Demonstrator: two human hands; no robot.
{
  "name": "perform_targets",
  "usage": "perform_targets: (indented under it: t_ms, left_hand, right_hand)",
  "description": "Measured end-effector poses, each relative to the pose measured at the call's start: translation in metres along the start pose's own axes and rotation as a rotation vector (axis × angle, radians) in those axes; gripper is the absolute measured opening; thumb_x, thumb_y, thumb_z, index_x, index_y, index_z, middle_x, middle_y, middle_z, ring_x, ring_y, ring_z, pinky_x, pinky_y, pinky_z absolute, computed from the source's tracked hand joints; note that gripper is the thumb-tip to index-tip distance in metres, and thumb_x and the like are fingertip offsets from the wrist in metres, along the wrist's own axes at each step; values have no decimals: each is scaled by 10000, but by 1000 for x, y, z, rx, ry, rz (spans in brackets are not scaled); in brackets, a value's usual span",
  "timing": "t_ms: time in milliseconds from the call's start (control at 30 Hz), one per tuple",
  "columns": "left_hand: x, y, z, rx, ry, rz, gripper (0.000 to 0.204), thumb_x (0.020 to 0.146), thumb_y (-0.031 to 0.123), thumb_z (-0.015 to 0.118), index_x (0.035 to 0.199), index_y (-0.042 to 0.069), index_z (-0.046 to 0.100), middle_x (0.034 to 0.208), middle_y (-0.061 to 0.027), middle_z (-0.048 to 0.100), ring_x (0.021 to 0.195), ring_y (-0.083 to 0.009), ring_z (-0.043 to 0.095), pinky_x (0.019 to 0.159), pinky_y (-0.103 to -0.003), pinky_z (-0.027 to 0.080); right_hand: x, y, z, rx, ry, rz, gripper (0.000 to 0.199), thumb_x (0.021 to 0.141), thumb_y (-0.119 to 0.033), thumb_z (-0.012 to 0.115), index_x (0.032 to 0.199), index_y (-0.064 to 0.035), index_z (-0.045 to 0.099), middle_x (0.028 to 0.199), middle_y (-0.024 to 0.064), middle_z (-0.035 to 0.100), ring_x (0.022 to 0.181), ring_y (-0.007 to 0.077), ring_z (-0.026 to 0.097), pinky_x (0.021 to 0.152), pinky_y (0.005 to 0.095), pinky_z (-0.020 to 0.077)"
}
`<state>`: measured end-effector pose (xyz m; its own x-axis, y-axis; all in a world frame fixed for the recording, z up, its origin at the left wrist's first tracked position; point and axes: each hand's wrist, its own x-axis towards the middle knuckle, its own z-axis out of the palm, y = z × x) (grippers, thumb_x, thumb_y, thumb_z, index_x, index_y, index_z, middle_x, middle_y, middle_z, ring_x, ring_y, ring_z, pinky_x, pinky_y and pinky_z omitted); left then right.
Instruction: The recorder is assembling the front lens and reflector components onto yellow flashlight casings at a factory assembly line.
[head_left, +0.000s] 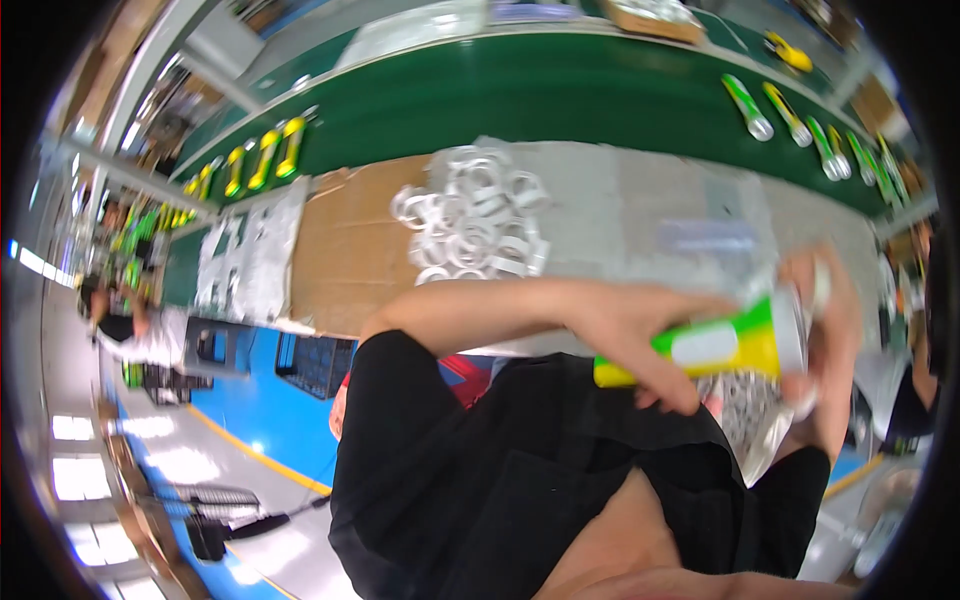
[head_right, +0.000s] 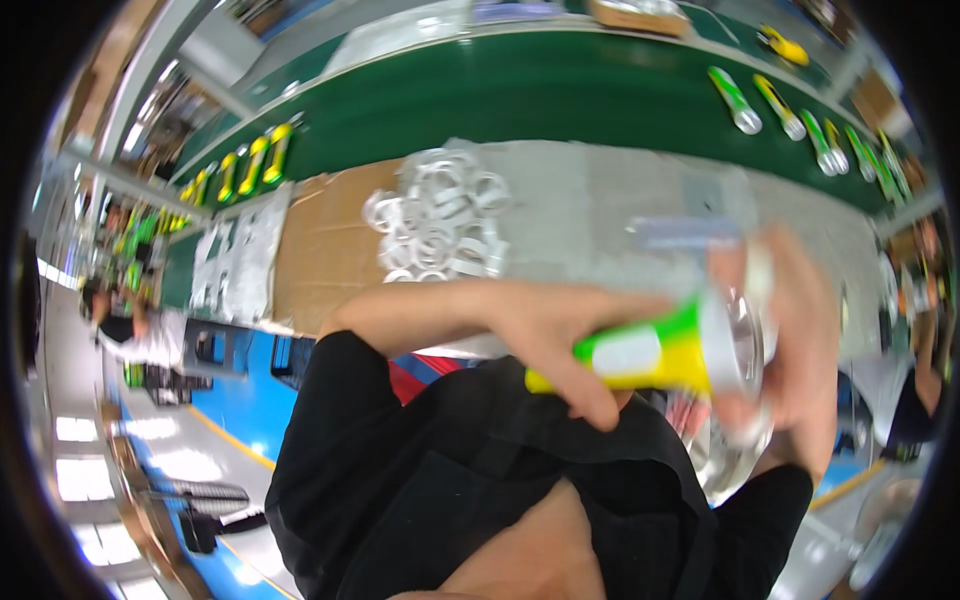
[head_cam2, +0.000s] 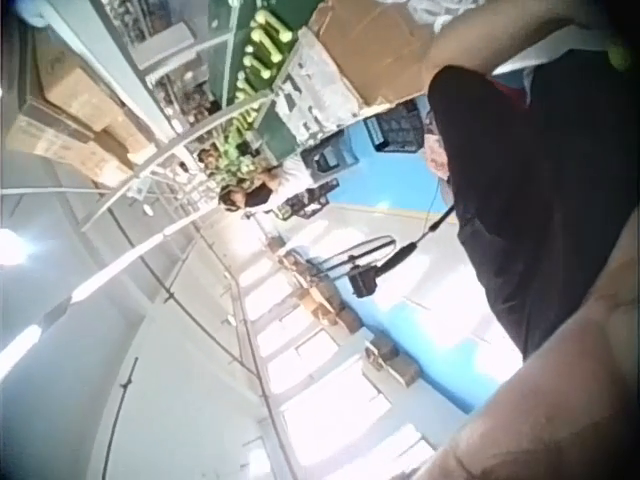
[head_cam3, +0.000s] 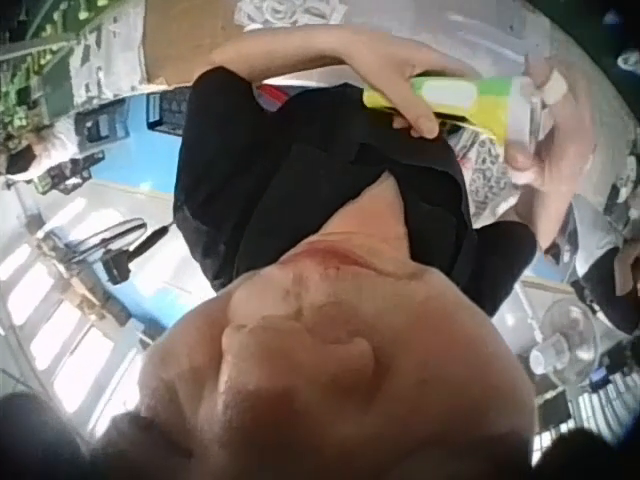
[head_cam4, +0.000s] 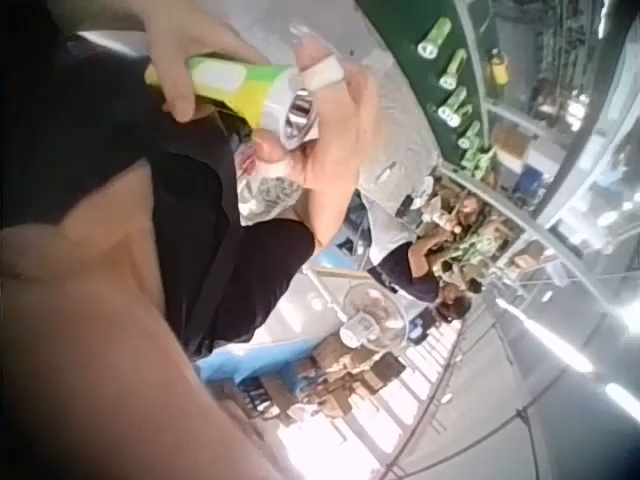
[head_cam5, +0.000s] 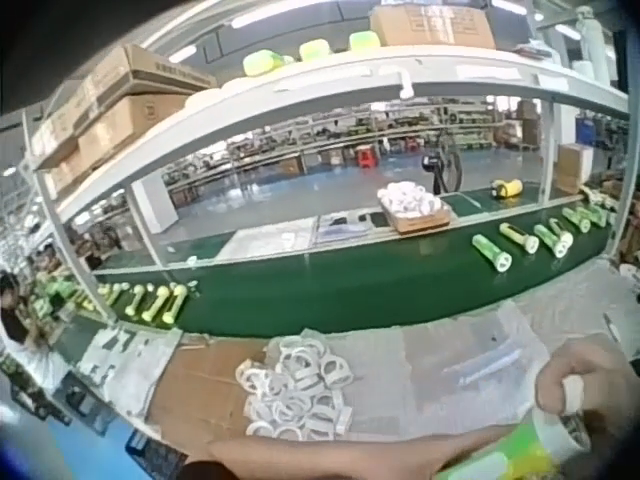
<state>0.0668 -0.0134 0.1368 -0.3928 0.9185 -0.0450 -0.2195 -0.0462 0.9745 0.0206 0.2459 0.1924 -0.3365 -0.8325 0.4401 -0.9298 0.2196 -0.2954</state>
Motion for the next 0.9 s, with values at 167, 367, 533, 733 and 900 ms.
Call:
perform_targets:
  t_ms: [167, 367, 533, 733, 900]
  left_hand:
    - [-24, -1, -104, 945, 755, 3, 671, 790, 327, 728, 1335, 75, 429, 1053, -225, 655, 943, -398, 642, 803, -434, 518]
    - [-100, -22, -188, 1188, 1008, 57, 619, 813, 352, 744, 1310, 92, 482, 1152, -189, 629, 995, -359, 628, 846, -407, 515]
    - [-313, -57, -301, 1552, 1864, -409, 696, 823, 467, 702, 1415, 266, 396, 1322, -269, 487, 1177, -423, 512, 970, -460, 461]
    - [-525, -126, -331, 1065, 2013, -1493, 621, 858, 540, 621, 1414, 531, 342, 1522, -236, 193, 1354, -402, 327, 1003, -505, 424]
    - [-528, -137, -338, 1164, 2033, -1282, 262, 921, 372, 548, 1131, 340, 702, 1213, -211, 588, 1022, -348, 585, 907, -423, 496]
  right_hand:
    - [84, 83, 110, 203, 435, 382, 331, 991, -310, 411, 1085, -39, 575, 920, 97, 627, 832, 203, 600, 761, 319, 474]
    - [163, 164, 190, 364, 442, 371, 247, 999, -229, 431, 1084, -38, 561, 979, 105, 624, 906, 175, 576, 841, 287, 447]
    - [165, 325, 206, 119, 752, 738, 509, 925, -400, 615, 1170, 36, 518, 877, 126, 635, 695, 159, 606, 598, 298, 505]
    - [91, 447, 184, -464, 441, 1142, 649, 899, -531, 573, 1295, -27, 466, 1100, 226, 659, 1013, 399, 637, 877, 452, 488]
    - [101, 391, 171, -904, 402, 788, 485, 922, -427, 588, 1210, -39, 556, 1129, 207, 619, 1051, 366, 592, 884, 450, 481]
